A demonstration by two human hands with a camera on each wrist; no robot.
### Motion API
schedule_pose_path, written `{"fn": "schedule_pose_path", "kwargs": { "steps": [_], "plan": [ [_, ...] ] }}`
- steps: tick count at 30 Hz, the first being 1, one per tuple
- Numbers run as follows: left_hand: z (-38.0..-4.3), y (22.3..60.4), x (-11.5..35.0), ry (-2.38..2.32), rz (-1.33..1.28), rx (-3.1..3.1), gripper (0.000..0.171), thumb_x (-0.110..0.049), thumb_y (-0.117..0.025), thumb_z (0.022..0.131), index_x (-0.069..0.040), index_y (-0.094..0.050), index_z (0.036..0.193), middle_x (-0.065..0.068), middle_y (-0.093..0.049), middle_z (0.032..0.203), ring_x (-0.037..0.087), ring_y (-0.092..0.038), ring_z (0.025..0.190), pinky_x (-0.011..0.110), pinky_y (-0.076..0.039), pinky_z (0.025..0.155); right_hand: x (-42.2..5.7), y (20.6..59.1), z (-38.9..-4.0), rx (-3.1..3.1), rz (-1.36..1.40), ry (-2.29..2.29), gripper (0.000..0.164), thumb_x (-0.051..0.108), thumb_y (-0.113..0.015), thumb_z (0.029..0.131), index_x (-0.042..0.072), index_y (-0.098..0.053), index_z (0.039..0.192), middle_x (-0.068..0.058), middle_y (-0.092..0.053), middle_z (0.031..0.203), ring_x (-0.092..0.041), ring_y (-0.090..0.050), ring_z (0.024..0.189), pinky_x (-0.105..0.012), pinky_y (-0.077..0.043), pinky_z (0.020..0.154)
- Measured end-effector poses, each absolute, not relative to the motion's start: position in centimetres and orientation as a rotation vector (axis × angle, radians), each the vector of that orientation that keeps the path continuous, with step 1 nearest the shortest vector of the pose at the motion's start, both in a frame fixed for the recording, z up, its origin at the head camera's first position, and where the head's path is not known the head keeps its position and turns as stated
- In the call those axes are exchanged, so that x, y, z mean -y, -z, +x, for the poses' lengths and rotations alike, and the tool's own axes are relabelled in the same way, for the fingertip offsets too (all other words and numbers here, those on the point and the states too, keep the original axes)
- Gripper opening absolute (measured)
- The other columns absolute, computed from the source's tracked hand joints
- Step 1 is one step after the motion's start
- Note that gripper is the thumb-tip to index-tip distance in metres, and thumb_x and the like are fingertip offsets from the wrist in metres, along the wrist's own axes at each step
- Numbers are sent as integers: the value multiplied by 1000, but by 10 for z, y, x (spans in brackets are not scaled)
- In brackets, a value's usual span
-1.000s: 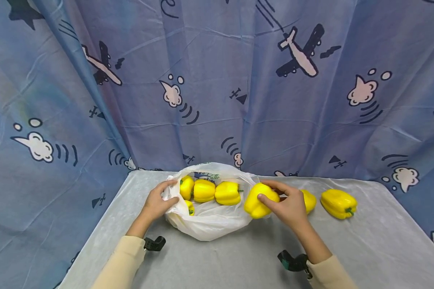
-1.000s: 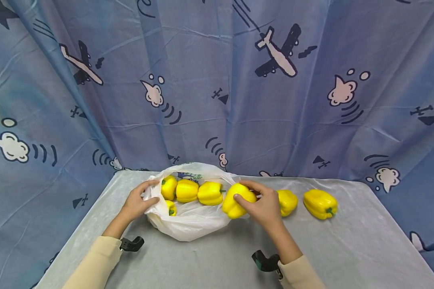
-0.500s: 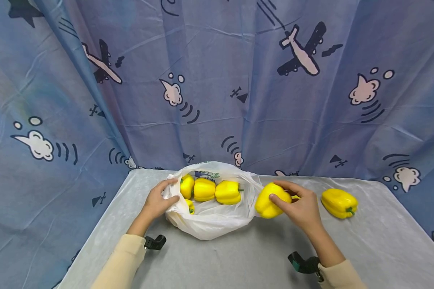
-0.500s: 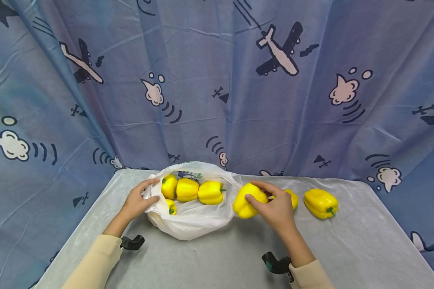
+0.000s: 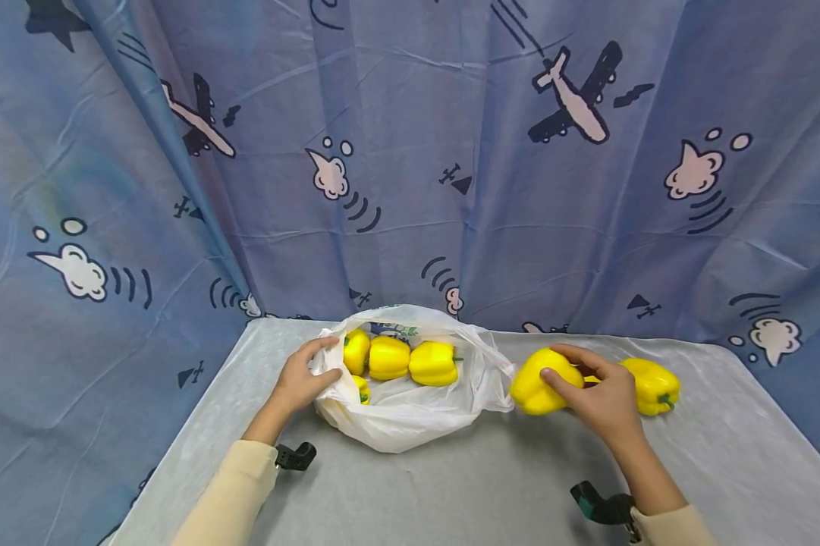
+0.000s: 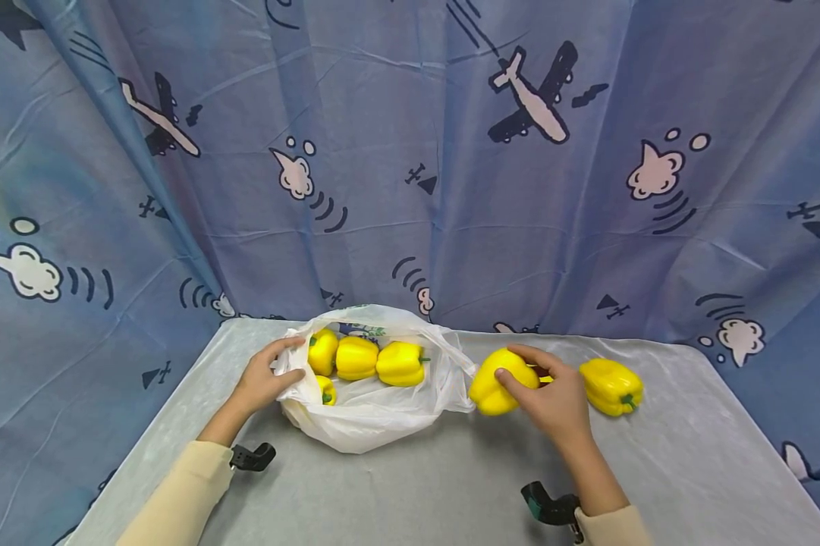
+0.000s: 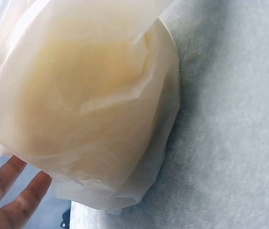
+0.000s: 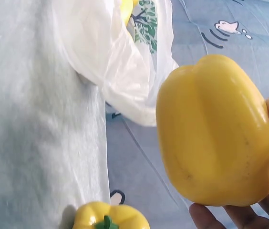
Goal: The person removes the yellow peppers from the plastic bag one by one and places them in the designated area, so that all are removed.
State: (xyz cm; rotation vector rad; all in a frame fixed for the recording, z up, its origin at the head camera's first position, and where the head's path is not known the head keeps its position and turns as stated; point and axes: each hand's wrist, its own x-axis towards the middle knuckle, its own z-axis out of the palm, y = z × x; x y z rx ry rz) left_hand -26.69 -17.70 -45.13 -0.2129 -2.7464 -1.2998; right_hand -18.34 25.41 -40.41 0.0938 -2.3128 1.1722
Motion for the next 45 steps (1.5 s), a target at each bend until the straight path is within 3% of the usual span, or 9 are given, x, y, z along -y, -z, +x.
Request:
{"fn": "schedule_pose_path", "kwargs": {
  "steps": [3,11,19,31,45],
  "plan": [
    [-267,451,177,1303,-222,2743,54,-18,-71,80,-15,-57,132,13,-50,144,34,-40,138,53,-31,115,-259,404,-181,2302,69,-1160,36,16,-82,74,14,-74,109,33,-61,90,2,-56,72,-11,-46,59],
    [-268,451,177,1293,-226,2736,54,-18,-71,80,-15,-57,132,13,-51,143,34,-41,137,52,-31,115,-273,406,-176,2284,20,-1134,38,14,-82,74,11,-73,110,40,-56,92,9,-54,74,-8,-45,59],
    [-265,450,176,1285,-201,2756,55,-19,-70,80,-15,-56,133,12,-49,145,34,-40,138,55,-31,114,-287,408,-169,2326,-46,-1162,39,17,-81,76,6,-71,113,39,-56,91,9,-56,74,-7,-47,60],
    [-265,450,176,1292,-216,2743,54,-17,-70,81,-15,-56,133,12,-50,144,34,-40,138,53,-30,115,-313,413,-159,2401,-148,-1069,41,27,-80,78,9,-71,113,42,-50,92,11,-50,75,-5,-43,62],
    [-265,451,177,1295,-210,2733,54,-18,-70,79,-15,-57,132,12,-51,143,34,-40,138,53,-31,115,-335,435,-159,2458,-251,-1032,42,31,-80,77,8,-72,111,39,-50,77,15,-47,71,-8,-41,59]
  ]
}}
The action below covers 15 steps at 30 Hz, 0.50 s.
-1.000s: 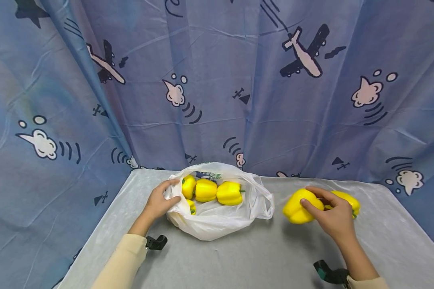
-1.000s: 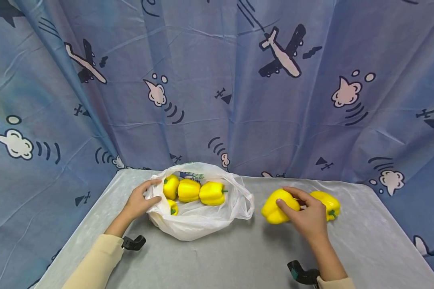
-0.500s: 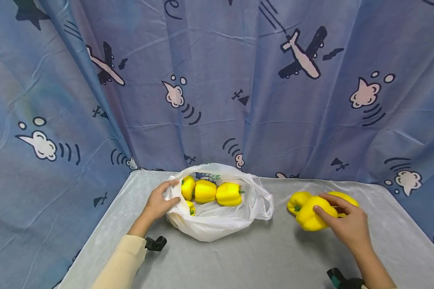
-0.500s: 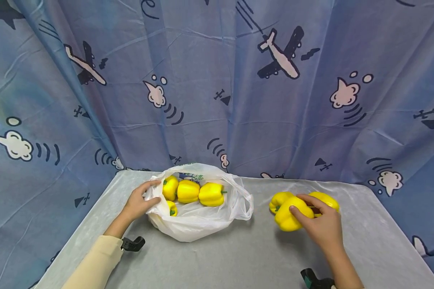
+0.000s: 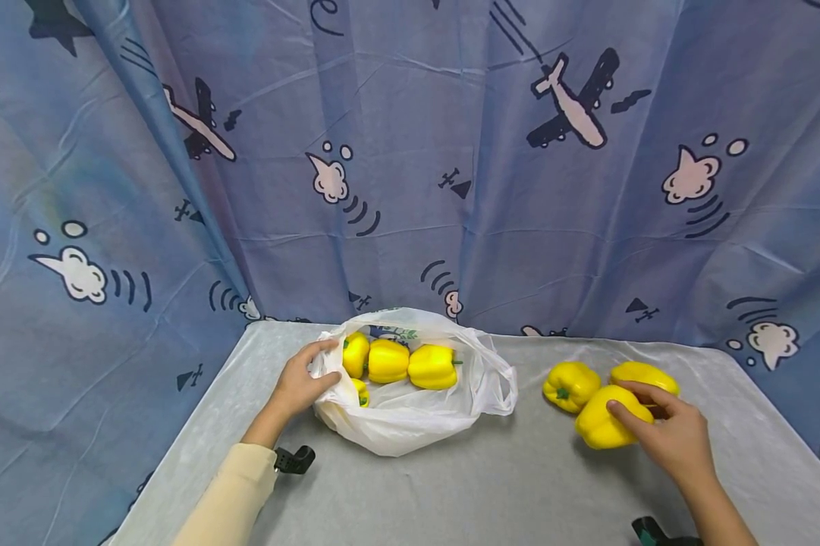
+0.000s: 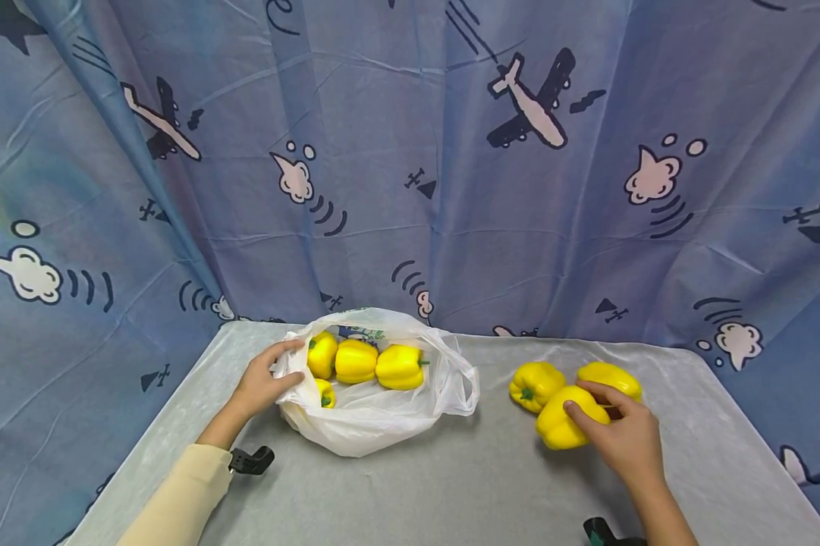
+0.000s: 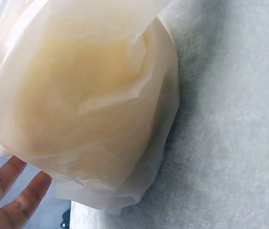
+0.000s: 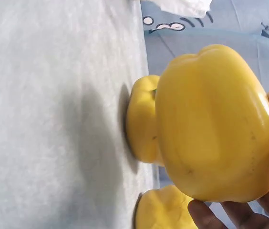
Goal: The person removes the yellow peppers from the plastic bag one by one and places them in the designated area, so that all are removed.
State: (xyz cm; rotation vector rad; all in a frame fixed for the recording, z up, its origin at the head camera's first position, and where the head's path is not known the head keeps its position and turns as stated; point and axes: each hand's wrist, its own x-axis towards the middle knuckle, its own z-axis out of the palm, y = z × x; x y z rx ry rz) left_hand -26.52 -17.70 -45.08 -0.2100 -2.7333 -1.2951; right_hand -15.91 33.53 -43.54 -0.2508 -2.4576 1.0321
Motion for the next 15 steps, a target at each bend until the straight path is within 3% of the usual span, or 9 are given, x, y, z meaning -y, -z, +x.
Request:
{"fn": "schedule_pose_path", "kwargs": {
  "steps": [9,15],
  "plan": [
    [-265,451,176,1293,-214,2735,53,-17,-70,80,-14,-57,132,12,-50,144,34,-41,137,54,-31,115,-342,448,-164,2495,-308,-1077,47,34,-77,80,5,-69,115,38,-49,77,15,-47,69,-9,-43,58],
    [-265,451,176,1280,-204,2742,54,-18,-69,80,-14,-57,132,13,-50,144,35,-40,138,55,-31,114,-345,455,-167,2533,-322,-1057,48,37,-76,81,5,-68,116,28,-56,82,17,-45,71,-9,-42,58]
  ]
}}
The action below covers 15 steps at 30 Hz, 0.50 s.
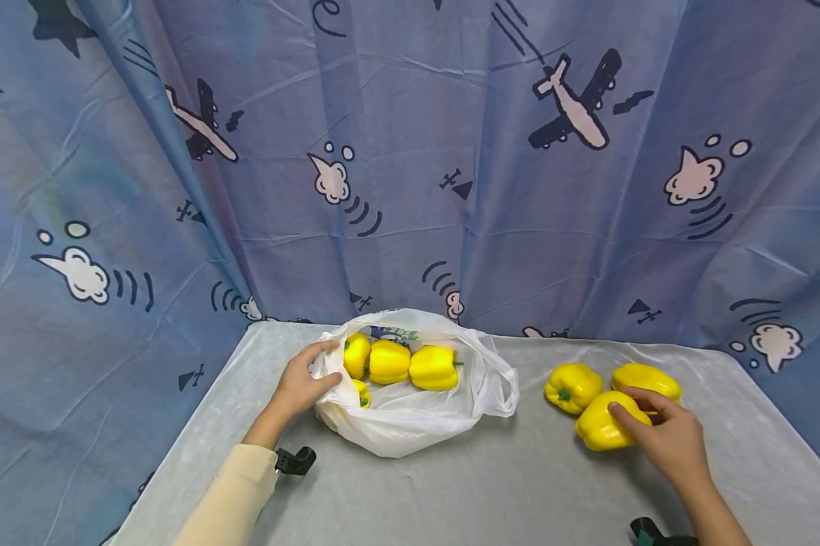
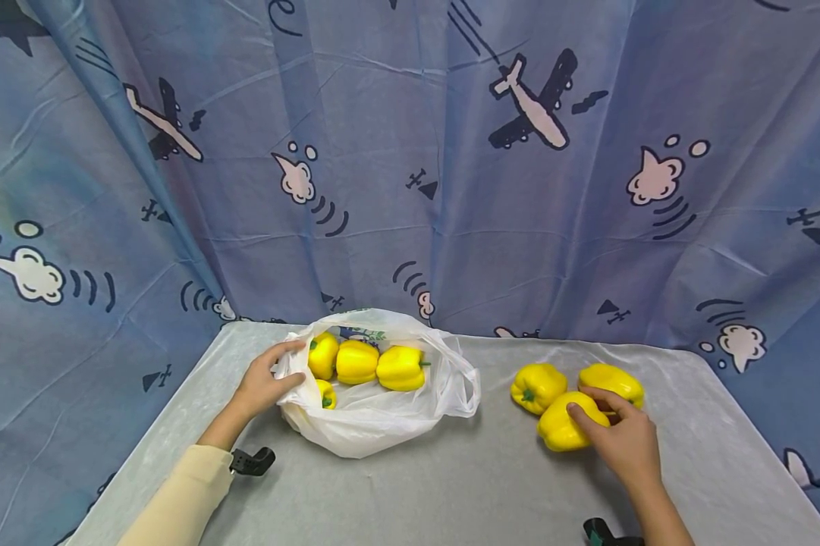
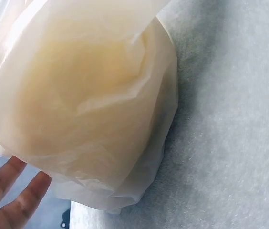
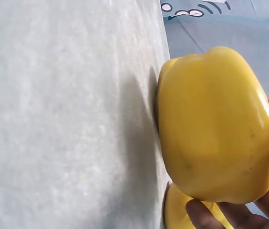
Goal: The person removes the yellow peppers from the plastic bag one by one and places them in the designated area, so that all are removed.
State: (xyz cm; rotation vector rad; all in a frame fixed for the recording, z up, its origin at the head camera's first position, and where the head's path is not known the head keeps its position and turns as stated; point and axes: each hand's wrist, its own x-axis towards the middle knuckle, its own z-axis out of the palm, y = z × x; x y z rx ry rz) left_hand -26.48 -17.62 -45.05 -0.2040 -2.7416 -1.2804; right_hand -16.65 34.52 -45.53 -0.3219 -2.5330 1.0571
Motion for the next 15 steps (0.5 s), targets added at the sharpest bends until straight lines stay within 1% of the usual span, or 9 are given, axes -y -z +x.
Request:
{"fn": "schedule_pose_path", "kwargs": {
  "steps": [5,6,8,9,11,12,15],
  "plan": [
    [-265,451,175,1280,-201,2743,54,-18,-70,80,-15,-57,132,12,-50,144,35,-41,138,55,-31,114,-347,461,-168,2549,-333,-1041,49,38,-75,81,6,-68,117,21,-60,85,19,-42,72,-8,-41,59],
    [-265,451,175,1282,-198,2743,54,-18,-70,80,-15,-57,132,12,-51,144,34,-41,138,54,-31,114,-347,461,-169,2552,-332,-1039,49,38,-75,81,6,-68,117,17,-63,86,20,-42,72,-7,-40,60],
    [-265,451,175,1284,-199,2744,54,-18,-70,80,-15,-57,132,12,-51,144,34,-41,138,54,-31,115,-347,462,-170,2556,-333,-1037,49,38,-74,82,5,-68,118,3,-70,91,22,-40,73,-7,-40,61],
    [-265,451,175,1286,-200,2742,55,-18,-70,79,-15,-57,132,12,-51,143,34,-41,138,54,-31,115,-347,463,-170,2562,-333,-1034,49,38,-73,83,5,-67,118,-4,-71,95,23,-39,73,-7,-39,61],
    [-265,451,175,1292,-200,2737,54,-18,-70,79,-14,-57,132,12,-51,143,34,-41,137,54,-31,115,-347,464,-171,2576,-335,-1030,50,39,-72,84,4,-67,119,-18,-70,105,25,-37,73,-8,-39,61],
    [-265,451,176,1293,-203,2733,54,-17,-70,79,-14,-57,132,13,-51,143,35,-41,137,53,-31,115,-347,464,-171,2584,-336,-1030,50,40,-71,84,4,-66,119,-22,-69,110,25,-36,74,-8,-39,61],
    [-265,450,176,1291,-205,2733,54,-16,-70,79,-14,-57,132,13,-51,143,34,-42,137,53,-31,115,-349,465,-172,2613,-333,-1024,52,41,-69,85,4,-65,121,-25,-67,115,27,-34,74,-9,-39,61]
  ]
}}
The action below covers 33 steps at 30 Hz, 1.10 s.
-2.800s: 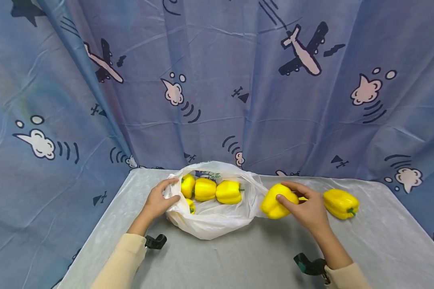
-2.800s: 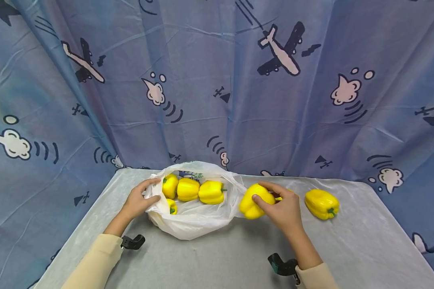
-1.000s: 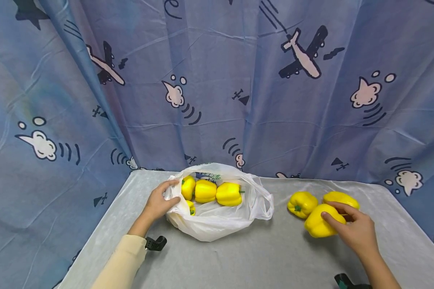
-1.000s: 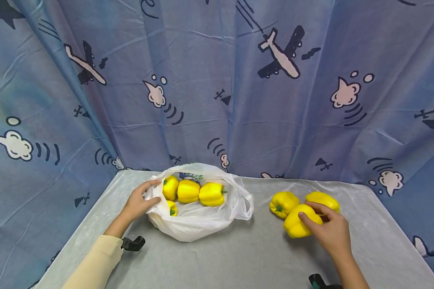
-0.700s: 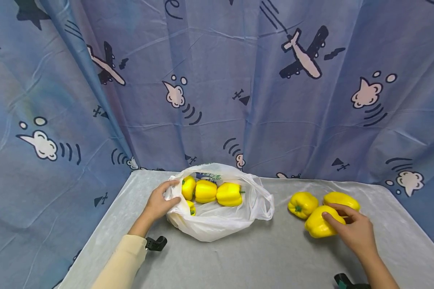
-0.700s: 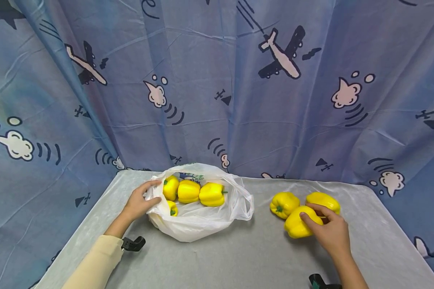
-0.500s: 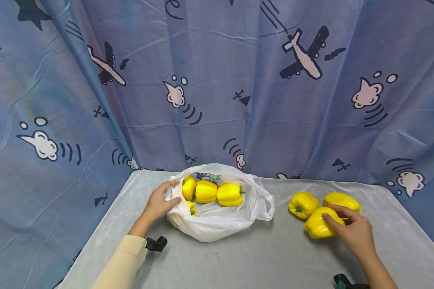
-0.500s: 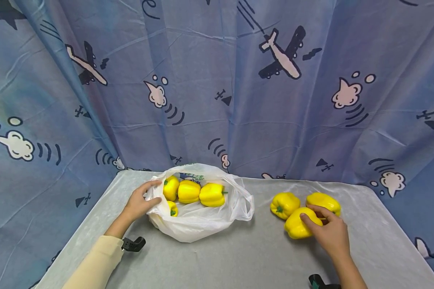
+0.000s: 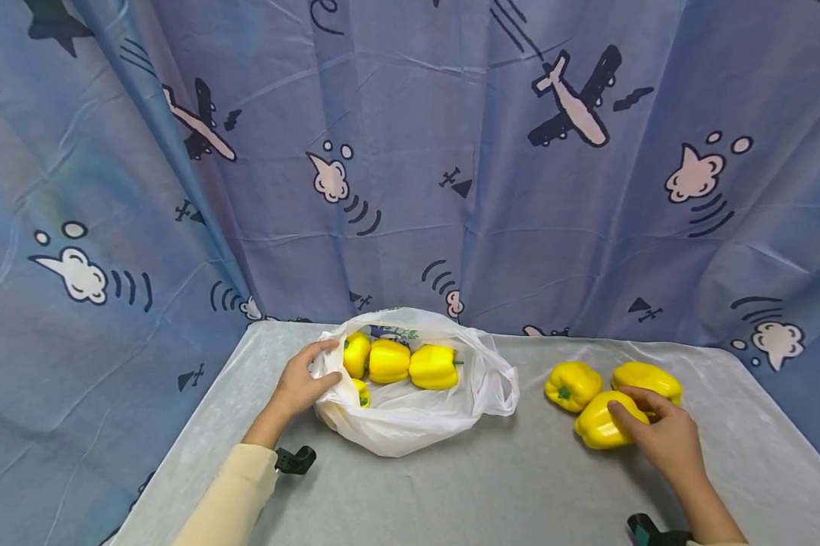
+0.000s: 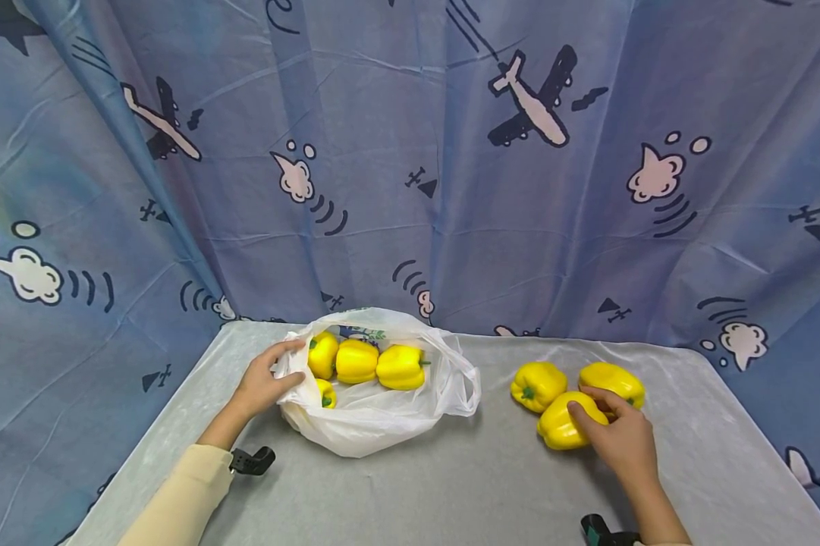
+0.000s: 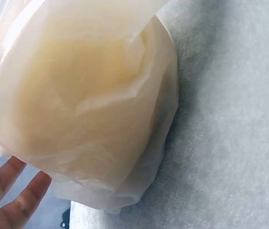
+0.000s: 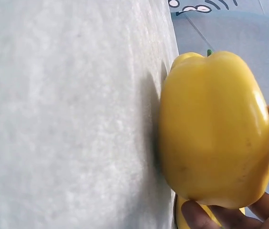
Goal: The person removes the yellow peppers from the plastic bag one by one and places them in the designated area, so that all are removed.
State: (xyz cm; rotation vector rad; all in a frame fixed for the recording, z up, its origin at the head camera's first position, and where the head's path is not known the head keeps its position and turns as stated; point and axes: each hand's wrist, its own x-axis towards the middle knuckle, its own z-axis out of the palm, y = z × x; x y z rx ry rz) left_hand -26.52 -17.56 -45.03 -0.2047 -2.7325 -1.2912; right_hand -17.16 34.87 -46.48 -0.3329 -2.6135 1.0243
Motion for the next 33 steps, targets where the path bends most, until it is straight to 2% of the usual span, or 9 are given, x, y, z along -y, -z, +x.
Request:
{"fn": "schedule_pose_path", "kwargs": {
  "steps": [4,5,6,8,9,11,18,33],
  "plan": [
    [-266,451,176,1283,-205,2743,54,-18,-70,80,-15,-57,132,12,-51,143,34,-41,138,53,-31,115,-351,466,-172,2648,-325,-1001,54,43,-68,86,4,-64,123,-25,-66,117,27,-32,76,-10,-40,60],
    [-267,451,176,1284,-205,2744,54,-18,-70,80,-15,-57,132,12,-51,143,34,-41,138,53,-31,115,-351,465,-172,2655,-322,-980,54,43,-68,86,4,-64,123,-26,-66,117,22,-42,77,-14,-44,62],
    [-267,451,176,1283,-205,2744,54,-18,-70,80,-15,-57,132,12,-51,144,34,-41,138,53,-31,115,-350,465,-172,2667,-320,-954,55,44,-67,86,4,-64,123,-26,-65,117,14,-51,79,-19,-47,65],
    [-267,452,177,1279,-206,2745,54,-18,-70,80,-15,-57,132,12,-51,144,34,-41,138,54,-31,114,-350,465,-171,2694,-329,-899,57,46,-65,87,3,-62,124,-28,-64,118,-10,-64,85,-34,-52,70],
    [-267,452,177,1278,-204,2746,54,-18,-70,80,-16,-57,132,12,-50,144,34,-41,138,54,-31,115,-349,464,-171,2705,-331,-867,58,47,-64,87,3,-62,125,-28,-64,118,-24,-66,91,-41,-52,72],
    [-267,452,177,1282,-200,2744,54,-19,-70,79,-16,-57,132,12,-51,144,34,-41,137,53,-31,115,-348,463,-171,2724,-338,-812,60,48,-63,88,2,-61,125,-29,-63,119,-47,-59,101,-55,-49,74],
    [-266,451,177,1286,-189,2760,55,-20,-69,79,-16,-56,133,11,-50,145,34,-40,138,54,-31,115,-347,460,-170,2744,-344,-786,62,51,-61,88,3,-60,127,-29,-62,120,-48,-59,101,-55,-48,72],
    [-267,452,177,1271,-190,2742,55,-20,-70,79,-16,-57,132,12,-51,143,35,-41,137,55,-32,114,-345,453,-167,2740,-367,-715,62,54,-62,86,5,-63,123,-26,-65,116,-43,-62,95,-44,-47,63]
  ]
}}
